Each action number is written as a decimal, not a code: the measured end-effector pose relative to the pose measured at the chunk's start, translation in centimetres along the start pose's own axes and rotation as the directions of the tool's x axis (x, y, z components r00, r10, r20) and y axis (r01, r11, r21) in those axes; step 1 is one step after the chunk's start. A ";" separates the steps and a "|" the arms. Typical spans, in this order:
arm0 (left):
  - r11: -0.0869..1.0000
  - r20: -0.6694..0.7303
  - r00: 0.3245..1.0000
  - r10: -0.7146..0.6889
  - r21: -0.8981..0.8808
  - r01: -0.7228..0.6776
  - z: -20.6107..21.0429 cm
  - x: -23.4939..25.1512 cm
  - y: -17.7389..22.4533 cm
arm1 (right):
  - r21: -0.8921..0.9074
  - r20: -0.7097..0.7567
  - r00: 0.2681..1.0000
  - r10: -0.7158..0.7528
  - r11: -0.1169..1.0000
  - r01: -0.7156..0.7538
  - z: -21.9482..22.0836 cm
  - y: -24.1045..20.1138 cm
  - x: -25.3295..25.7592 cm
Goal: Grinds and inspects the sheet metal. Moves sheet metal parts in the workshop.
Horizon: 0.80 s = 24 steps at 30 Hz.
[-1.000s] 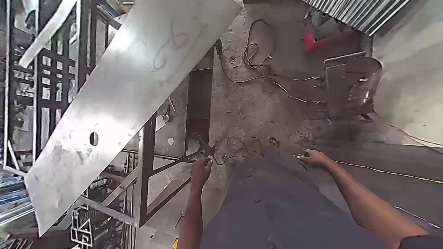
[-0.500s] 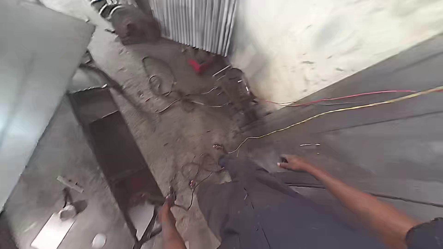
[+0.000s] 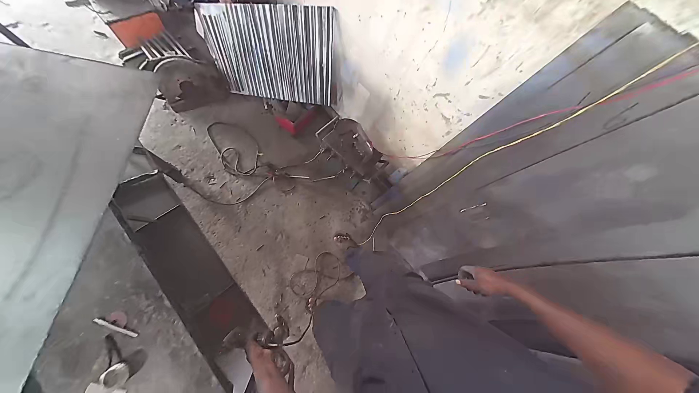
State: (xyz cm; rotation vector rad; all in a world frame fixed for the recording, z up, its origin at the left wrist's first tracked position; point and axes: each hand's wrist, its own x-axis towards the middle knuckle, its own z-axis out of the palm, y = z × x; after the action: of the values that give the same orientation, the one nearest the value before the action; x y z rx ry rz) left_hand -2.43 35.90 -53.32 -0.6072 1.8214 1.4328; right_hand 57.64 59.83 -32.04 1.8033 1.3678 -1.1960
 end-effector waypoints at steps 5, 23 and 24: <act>0.985 0.138 0.990 0.026 -0.173 -0.002 -0.5 -6.9 0.6 | 0.003 0.022 0.999 -0.046 0.999 0.046 2.8 0.8 -0.4; 0.945 0.537 0.823 0.185 0.132 -0.299 12.6 -18.1 9.4 | -0.070 -0.054 0.898 -0.437 0.899 0.433 -14.4 -19.9 14.3; 0.938 0.515 0.836 0.191 0.154 -0.309 13.2 -17.7 9.3 | -0.081 -0.059 0.891 -0.451 0.891 0.446 -16.2 -21.5 16.3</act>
State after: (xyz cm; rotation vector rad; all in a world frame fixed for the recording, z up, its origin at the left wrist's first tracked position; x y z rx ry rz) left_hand 5.04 49.76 -35.30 0.1290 1.6488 1.3544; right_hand 43.50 87.33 -38.10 1.5431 1.9201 -1.2980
